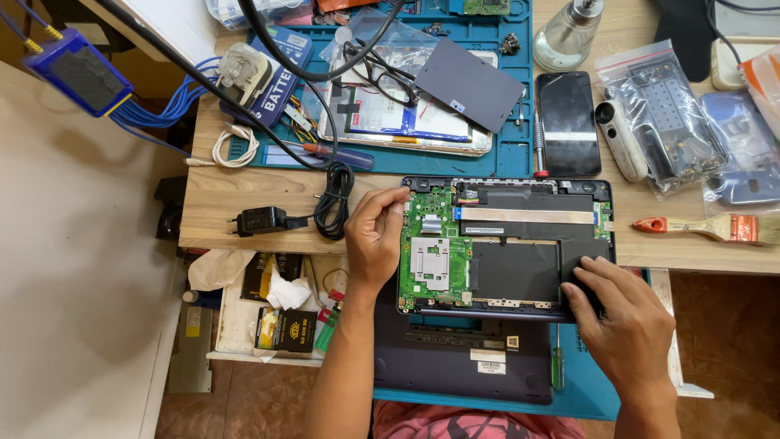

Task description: The person handles a laptop motherboard, aligns it over the chassis, and repeatedly inserts and removes it while adjusting ribbon cables and connectors. The person also flips the board to inspect both sides and manipulates small components on the circuit board.

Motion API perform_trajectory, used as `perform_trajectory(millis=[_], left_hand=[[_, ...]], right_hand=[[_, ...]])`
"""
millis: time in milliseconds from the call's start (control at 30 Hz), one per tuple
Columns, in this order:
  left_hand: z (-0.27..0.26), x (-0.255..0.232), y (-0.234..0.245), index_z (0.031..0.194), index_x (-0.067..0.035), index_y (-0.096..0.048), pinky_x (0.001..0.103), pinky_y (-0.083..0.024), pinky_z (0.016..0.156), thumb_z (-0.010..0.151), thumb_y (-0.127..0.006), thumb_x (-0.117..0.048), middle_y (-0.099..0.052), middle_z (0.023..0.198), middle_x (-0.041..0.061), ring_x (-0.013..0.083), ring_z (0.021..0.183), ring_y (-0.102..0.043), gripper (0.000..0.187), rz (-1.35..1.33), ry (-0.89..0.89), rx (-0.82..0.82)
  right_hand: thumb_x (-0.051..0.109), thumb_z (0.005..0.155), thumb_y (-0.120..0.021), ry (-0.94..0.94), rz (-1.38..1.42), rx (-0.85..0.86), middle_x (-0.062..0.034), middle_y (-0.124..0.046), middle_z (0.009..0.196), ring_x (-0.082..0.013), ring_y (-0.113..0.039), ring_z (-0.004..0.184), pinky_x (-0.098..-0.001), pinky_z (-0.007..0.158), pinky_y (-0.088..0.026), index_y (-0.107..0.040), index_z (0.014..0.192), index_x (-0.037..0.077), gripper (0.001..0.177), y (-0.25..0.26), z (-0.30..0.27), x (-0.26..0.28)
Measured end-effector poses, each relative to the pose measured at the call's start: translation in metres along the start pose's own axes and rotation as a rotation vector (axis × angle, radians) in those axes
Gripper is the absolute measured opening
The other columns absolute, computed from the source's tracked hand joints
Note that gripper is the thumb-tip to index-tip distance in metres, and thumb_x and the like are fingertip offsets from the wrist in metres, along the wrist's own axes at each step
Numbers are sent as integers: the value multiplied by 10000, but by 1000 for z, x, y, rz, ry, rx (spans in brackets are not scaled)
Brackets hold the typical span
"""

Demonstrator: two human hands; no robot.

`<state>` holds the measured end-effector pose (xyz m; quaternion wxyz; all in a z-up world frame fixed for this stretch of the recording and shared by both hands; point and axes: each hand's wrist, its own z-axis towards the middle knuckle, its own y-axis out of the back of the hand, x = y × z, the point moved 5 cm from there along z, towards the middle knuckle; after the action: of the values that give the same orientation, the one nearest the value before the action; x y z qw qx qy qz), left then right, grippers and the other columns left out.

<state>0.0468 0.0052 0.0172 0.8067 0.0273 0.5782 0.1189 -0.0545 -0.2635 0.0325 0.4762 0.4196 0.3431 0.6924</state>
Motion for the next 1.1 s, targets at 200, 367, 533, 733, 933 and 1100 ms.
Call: perform_trajectory(millis=[200, 367, 533, 733, 933, 1100], left_hand=[[0, 1, 0, 974, -26, -634, 259, -518, 766, 870, -486, -45, -638, 925, 85, 183, 874, -625, 182, 9, 0, -2], [0, 2, 0, 973, -24, -634, 255, -519, 770, 873, -486, -50, -635, 926, 83, 180, 877, -622, 181, -1, 11, -1], [-1, 2, 0, 974, -26, -634, 257, -522, 778, 873, -483, -56, -633, 934, 82, 180, 884, -622, 184, -9, 21, 3], [-1, 1, 0, 980, -26, -633, 257, -523, 769, 872, -487, -56, -637, 929, 83, 181, 879, -624, 184, -8, 16, 3], [-1, 1, 1, 976, -20, -631, 261, -519, 776, 874, -482, -56, -633, 927, 87, 184, 881, -620, 185, -13, 9, 4], [0, 1, 1, 976, -24, -633, 260, -518, 772, 871, -485, -49, -634, 927, 85, 183, 882, -618, 183, -18, 13, -1]], right_hand=[[141, 835, -693, -19, 8, 7, -84, -677, 1074, -224, -637, 1019, -340, 912, -492, -708, 962, 59, 151, -1, 0, -1], [140, 831, -699, -12, 7, 5, -91, -677, 1071, -229, -638, 1015, -343, 908, -497, -709, 960, 51, 157, 0, 0, 0], [142, 825, -701, -6, 4, 3, -91, -673, 1076, -232, -636, 1023, -346, 916, -491, -708, 957, 54, 158, -2, -2, -1], [156, 826, -697, -6, -12, 12, -88, -672, 1084, -230, -634, 1026, -345, 915, -494, -709, 959, 57, 166, -2, -2, -1], [148, 828, -700, 9, -12, 0, -89, -673, 1077, -226, -635, 1017, -341, 918, -492, -710, 954, 56, 156, -3, -3, -1], [170, 826, -696, 4, -30, 30, -86, -669, 1068, -240, -630, 983, -358, 895, -489, -701, 970, 60, 181, -1, 1, 2]])
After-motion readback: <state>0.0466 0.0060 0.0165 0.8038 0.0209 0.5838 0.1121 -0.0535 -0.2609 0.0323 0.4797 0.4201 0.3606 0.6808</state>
